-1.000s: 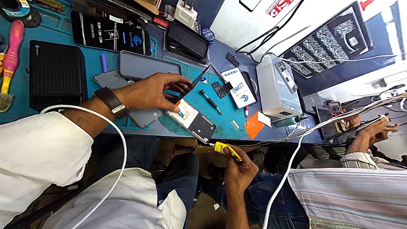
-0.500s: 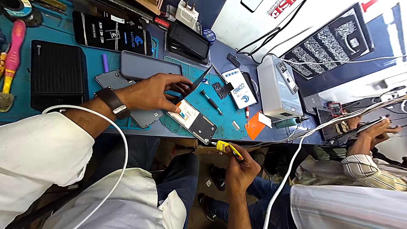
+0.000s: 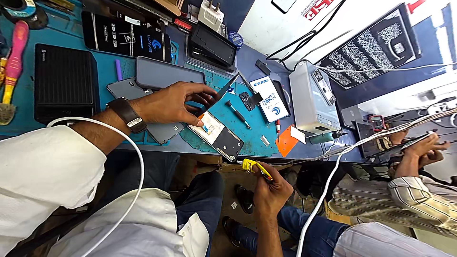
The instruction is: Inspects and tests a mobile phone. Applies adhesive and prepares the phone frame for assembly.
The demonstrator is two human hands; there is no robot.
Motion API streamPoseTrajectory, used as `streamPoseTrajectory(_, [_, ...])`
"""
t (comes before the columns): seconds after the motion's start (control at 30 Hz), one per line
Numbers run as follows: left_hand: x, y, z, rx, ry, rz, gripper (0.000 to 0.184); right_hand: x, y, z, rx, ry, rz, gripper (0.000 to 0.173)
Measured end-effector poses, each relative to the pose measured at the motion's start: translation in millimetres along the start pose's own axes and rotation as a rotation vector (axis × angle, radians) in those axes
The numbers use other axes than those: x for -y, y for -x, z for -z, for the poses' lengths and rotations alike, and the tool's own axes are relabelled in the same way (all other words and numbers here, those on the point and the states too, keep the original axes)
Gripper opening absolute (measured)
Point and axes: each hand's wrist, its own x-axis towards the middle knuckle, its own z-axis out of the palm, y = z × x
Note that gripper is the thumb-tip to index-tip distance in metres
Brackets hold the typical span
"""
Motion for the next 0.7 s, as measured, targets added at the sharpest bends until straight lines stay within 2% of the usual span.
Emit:
streamPoseTrajectory(0.27, [1.3,0.4,0.2,-0.001,-0.006,-0.011,0.071,2.9,1.5,1.1,0.026,-0.031,-0.011,0.011])
streamPoseTrajectory(0.33, [1.7,0.3,-0.2,-0.001,-0.008,-0.018,0.07,4.2,1.7,1.0,0.031,-0.153,-0.133,0.011])
streamPoseTrajectory(0.47, [3.9,1.0,0.7,0.002,0.001,-0.034,0.07,11.2,-5.8,6.7,0.123,-0.483,-0.542,0.015])
streamPoseTrajectory(0.53, [4.4,0.6,1.0,0.007,0.006,-0.04,0.07,13.8,-10.3,8.4,0.177,-0.584,-0.639,0.016])
streamPoseTrajectory(0.6, [4.5,1.3,1.4,0.009,0.012,-0.043,0.07,18.1,-14.8,3.0,0.126,-0.654,-0.649,0.016])
streamPoseTrajectory(0.7, [4.4,4.4,0.9,-0.007,0.006,-0.047,0.069,21.5,-26.3,-16.8,0.012,-0.611,-0.503,0.024])
